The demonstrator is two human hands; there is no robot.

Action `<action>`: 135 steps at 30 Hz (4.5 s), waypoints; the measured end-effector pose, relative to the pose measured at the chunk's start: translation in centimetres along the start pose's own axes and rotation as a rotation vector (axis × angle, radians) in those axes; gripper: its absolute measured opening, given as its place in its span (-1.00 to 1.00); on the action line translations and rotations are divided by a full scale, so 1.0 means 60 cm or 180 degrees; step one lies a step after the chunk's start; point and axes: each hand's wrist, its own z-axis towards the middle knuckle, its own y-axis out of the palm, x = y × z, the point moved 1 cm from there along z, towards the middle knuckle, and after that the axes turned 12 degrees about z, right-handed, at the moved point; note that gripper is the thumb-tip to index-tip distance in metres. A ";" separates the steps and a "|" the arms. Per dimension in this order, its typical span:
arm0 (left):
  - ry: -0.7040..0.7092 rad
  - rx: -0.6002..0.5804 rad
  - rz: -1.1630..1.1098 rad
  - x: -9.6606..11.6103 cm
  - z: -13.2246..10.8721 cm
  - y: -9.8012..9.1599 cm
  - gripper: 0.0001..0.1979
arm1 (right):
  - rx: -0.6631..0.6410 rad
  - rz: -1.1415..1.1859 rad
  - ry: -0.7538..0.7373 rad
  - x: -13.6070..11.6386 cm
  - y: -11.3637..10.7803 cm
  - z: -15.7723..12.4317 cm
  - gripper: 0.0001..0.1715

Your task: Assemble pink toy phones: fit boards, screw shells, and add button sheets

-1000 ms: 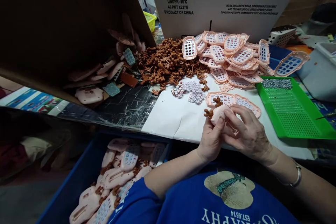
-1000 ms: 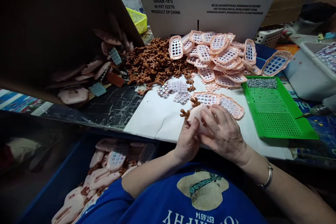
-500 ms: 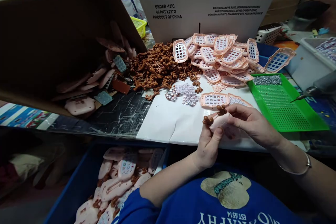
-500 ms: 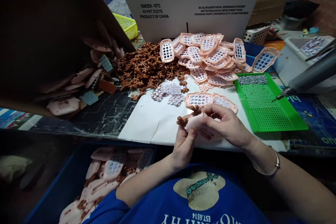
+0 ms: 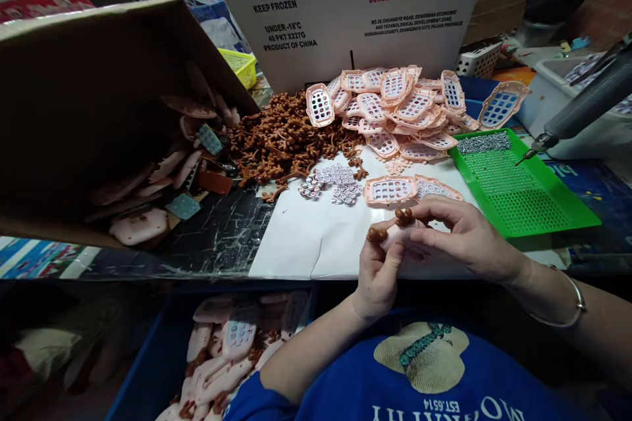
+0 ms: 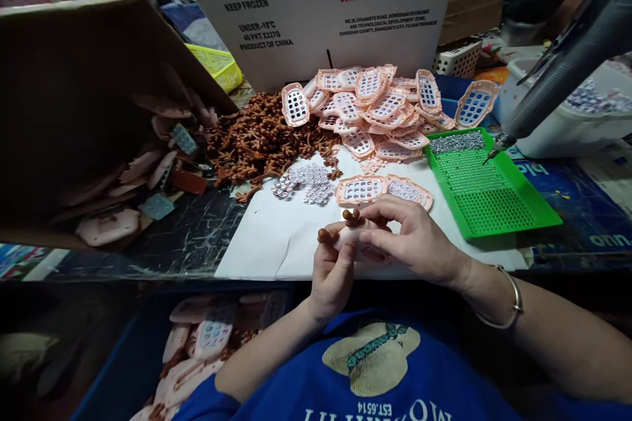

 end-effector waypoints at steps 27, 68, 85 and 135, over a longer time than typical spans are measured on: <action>-0.0452 -0.1394 0.0703 0.031 0.030 -0.008 -0.54 | 0.0427 -0.0297 0.0432 0.055 -0.042 -0.030 -0.40; 0.0331 -0.1703 0.3101 0.074 0.027 -0.018 -0.64 | 0.0395 0.1974 0.1264 0.113 -0.012 -0.057 -0.59; 0.0652 -0.1524 0.3156 0.066 0.021 -0.030 -0.60 | -0.0005 -0.2095 -0.1558 0.040 -0.024 -0.039 -0.73; -0.1134 -0.0416 -0.0226 0.063 0.038 -0.076 -0.68 | -0.0973 -0.2864 -0.0919 0.119 -0.021 0.113 -0.42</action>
